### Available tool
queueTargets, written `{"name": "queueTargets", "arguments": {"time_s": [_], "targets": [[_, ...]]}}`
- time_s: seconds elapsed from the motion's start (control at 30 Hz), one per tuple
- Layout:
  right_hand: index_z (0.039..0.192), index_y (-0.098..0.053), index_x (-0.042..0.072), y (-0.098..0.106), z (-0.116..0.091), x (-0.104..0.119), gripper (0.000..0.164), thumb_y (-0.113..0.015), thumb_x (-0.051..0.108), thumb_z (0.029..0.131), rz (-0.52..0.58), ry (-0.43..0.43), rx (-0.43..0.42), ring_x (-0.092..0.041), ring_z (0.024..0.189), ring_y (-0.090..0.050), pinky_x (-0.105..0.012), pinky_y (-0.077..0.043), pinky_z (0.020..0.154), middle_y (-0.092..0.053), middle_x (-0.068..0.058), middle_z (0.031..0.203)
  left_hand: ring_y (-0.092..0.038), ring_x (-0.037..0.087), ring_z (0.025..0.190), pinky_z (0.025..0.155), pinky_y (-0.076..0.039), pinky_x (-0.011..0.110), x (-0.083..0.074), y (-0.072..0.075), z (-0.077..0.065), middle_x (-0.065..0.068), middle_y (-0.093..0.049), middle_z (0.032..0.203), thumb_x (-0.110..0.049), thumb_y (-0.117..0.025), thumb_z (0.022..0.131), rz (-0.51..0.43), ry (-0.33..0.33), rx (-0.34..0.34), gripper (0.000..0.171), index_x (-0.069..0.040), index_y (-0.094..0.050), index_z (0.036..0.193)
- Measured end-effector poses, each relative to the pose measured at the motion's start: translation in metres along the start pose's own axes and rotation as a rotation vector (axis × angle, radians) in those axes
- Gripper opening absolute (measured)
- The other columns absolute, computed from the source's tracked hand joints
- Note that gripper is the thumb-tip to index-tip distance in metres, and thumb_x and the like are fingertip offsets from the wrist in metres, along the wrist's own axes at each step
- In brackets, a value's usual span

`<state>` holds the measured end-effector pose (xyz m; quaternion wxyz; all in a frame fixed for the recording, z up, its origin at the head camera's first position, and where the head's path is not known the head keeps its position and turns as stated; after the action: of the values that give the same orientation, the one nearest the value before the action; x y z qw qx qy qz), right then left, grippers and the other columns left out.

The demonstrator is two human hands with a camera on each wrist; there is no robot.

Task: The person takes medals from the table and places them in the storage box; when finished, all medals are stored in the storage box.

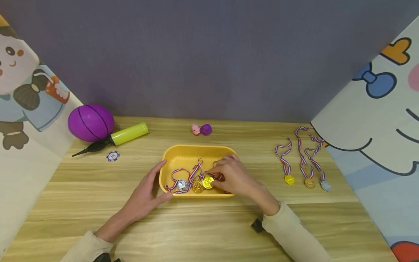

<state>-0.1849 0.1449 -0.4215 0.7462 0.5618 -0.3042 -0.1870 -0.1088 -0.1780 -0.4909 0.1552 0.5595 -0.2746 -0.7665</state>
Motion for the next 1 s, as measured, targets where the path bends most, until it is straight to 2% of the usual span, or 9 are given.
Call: {"name": "queueTargets", "arguments": {"time_s": [0.17,0.3,0.57,0.73,0.9,1.0], "targets": [[0.113,-0.088,0.011,0.003,-0.007,-0.004,0.028,-0.096,0.025,0.089,0.036,0.009,-0.126,-0.026,0.106,-0.072,-0.057,-0.048,0.11,-0.083,-0.002,0.106,-0.038,0.052,0.158,0.126,-0.03,0.076,-0.001,-0.001,0.001,0.025,-0.034,0.177,-0.035,-0.089,0.093,0.0,-0.004,0.0,0.109,-0.026,-0.021,0.178],[0.113,-0.088,0.009,0.007,-0.012,-0.007,0.027,-0.095,0.022,0.09,0.075,0.014,-0.243,-0.023,0.1,-0.069,-0.06,-0.049,0.108,-0.081,-0.002,0.098,-0.039,0.053,0.157,0.126,-0.031,0.076,-0.002,0.0,0.001,0.025,-0.035,0.176,-0.037,-0.088,0.094,0.008,-0.003,-0.004,0.108,-0.026,-0.022,0.178],[0.114,-0.088,0.008,0.01,-0.028,-0.017,0.032,-0.097,0.014,0.083,0.137,0.044,-0.423,-0.024,0.096,-0.067,-0.057,-0.049,0.102,-0.076,-0.004,0.093,-0.038,0.054,0.157,0.125,-0.03,0.077,-0.001,0.001,0.0,0.027,-0.034,0.176,-0.036,-0.089,0.093,0.007,0.004,-0.007,0.109,-0.027,-0.021,0.178],[0.112,-0.087,0.006,0.008,-0.043,-0.026,0.034,-0.097,0.009,0.079,0.213,0.02,-0.544,-0.027,0.097,-0.066,-0.049,-0.045,0.1,-0.077,-0.008,0.097,-0.038,0.054,0.157,0.126,-0.031,0.077,0.0,0.0,-0.001,0.027,-0.034,0.176,-0.035,-0.089,0.092,0.003,-0.005,-0.011,0.11,-0.026,-0.021,0.178],[0.109,-0.086,0.003,0.009,-0.064,-0.037,0.026,-0.092,0.015,0.087,0.26,-0.034,-0.654,-0.03,0.095,-0.065,-0.031,-0.041,0.101,-0.076,-0.01,0.098,-0.038,0.053,0.157,0.125,-0.031,0.077,0.0,0.0,-0.001,0.026,-0.035,0.176,-0.035,-0.09,0.092,0.0,-0.008,-0.008,0.11,-0.027,-0.022,0.178],[0.109,-0.086,0.003,0.012,-0.076,-0.044,0.026,-0.093,0.014,0.086,0.254,-0.086,-0.677,-0.029,0.096,-0.066,-0.024,-0.041,0.1,-0.076,-0.009,0.098,-0.038,0.053,0.157,0.125,-0.031,0.077,0.0,-0.001,-0.001,0.025,-0.034,0.177,-0.036,-0.09,0.093,0.001,-0.003,-0.007,0.11,-0.028,-0.021,0.178]]}}
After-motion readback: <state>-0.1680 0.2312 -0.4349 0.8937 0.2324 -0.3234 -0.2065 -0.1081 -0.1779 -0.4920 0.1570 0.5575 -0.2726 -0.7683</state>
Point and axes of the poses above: each hand's wrist, its own z-axis towards the middle knuckle, its own y-axis out of the back of the hand, x = y × z, the point moved 1 cm from there along z, towards the middle knuckle
